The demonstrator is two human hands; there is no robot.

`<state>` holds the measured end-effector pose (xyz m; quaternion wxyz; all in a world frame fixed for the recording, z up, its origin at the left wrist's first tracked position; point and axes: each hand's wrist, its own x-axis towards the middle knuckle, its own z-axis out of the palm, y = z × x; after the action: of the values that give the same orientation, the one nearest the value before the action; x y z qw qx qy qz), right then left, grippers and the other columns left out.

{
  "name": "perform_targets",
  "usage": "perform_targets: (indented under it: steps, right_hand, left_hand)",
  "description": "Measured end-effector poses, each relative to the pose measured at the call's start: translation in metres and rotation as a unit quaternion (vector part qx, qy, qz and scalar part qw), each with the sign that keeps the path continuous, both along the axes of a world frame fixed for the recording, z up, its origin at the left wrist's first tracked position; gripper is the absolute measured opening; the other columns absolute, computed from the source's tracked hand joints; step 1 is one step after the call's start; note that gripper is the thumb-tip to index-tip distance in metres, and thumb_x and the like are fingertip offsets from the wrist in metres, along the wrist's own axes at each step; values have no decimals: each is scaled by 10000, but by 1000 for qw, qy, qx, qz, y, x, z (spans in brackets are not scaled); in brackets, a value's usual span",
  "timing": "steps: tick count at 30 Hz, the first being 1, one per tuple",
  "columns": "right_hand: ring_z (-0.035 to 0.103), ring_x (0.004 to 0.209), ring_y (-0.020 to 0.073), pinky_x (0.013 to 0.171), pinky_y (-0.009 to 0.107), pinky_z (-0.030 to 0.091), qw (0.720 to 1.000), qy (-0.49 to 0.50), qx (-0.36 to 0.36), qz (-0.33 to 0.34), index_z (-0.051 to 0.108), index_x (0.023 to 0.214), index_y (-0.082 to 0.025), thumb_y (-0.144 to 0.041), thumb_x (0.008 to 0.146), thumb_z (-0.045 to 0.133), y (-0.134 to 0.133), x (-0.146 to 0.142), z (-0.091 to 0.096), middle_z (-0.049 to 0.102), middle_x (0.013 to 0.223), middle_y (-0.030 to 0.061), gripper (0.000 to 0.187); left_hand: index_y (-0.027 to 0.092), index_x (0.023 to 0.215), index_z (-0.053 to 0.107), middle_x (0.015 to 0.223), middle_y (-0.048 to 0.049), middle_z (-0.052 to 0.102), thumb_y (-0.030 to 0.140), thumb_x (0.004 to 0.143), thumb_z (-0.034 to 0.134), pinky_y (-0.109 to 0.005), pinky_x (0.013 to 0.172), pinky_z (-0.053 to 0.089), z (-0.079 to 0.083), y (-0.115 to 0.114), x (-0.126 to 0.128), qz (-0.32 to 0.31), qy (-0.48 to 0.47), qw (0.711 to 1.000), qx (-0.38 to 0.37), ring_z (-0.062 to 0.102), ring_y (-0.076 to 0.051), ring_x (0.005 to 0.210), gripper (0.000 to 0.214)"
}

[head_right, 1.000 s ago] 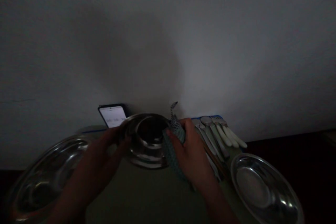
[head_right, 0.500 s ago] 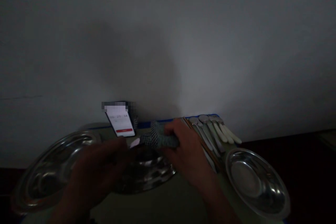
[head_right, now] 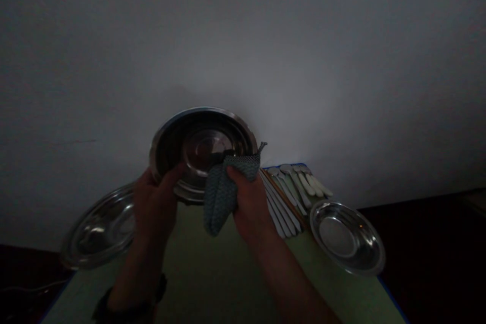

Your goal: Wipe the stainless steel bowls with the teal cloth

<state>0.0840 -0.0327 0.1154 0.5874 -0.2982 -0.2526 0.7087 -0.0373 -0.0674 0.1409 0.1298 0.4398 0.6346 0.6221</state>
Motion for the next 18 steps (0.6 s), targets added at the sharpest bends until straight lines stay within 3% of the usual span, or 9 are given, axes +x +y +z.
perform_targets:
  steps: [3, 5, 8, 10, 13, 15, 18]
  right_hand:
    - [635, 867, 191, 803, 354, 494, 978, -140, 148, -53, 593, 947, -203, -265, 664, 723, 14, 32, 6, 687, 959, 14, 318]
    - [604, 782, 162, 719, 313, 474, 925, -288, 241, -59, 569, 915, -214, -270, 706, 692, 18, 52, 12, 660, 861, -14, 249]
    - [499, 635, 115, 572, 241, 394, 825, -459, 328, -27, 509, 795, -211, -191, 737, 629, 14, 67, 23, 553, 686, -54, 135]
    - [437, 592, 94, 532, 218, 342, 773, -508, 380, -14, 471, 757, -210, -120, 725, 595, 7, 67, 28, 496, 645, -68, 157]
    - [409, 583, 76, 536, 205, 322, 721, -525, 451, -17, 447, 749, -209, -21, 671, 557, 0, 61, 32, 476, 656, -76, 232]
    - [409, 583, 76, 536, 203, 322, 717, -515, 467, -55, 439, 740, -214, -3, 644, 553, 1, 58, 30, 460, 655, -80, 258]
    - [443, 597, 97, 532, 218, 353, 776, -469, 391, -161, 455, 756, -228, -102, 660, 637, 7, 54, 23, 472, 663, -75, 241]
  left_hand:
    - [184, 712, 583, 514, 20, 595, 411, 802, 558, -247, 462, 408, 10, -13, -12, -119, 158, 967, -160, 564, -143, 462, 246]
    - [182, 755, 601, 584, -10, 647, 442, 822, 527, -265, 500, 430, 15, -21, -21, -166, 243, 933, -205, 609, -167, 530, 279]
    - [193, 913, 638, 754, -39, 711, 468, 856, 475, -279, 559, 455, 19, -30, -30, -194, 300, 907, -223, 653, -187, 653, 325]
    - [211, 1014, 641, 811, -44, 726, 460, 869, 457, -277, 563, 455, 19, -34, -31, -208, 319, 893, -239, 663, -190, 677, 342]
    - [225, 1001, 657, 796, -40, 735, 402, 883, 434, -269, 537, 439, 18, -38, -27, -233, 350, 871, -254, 663, -189, 649, 309]
    - [221, 985, 662, 794, -40, 737, 352, 882, 424, -270, 534, 439, 19, -37, -24, -241, 357, 869, -243, 662, -190, 644, 291]
    - [192, 961, 658, 779, -49, 736, 349, 876, 436, -278, 546, 451, 20, -31, -19, -213, 337, 896, -197, 663, -196, 647, 284]
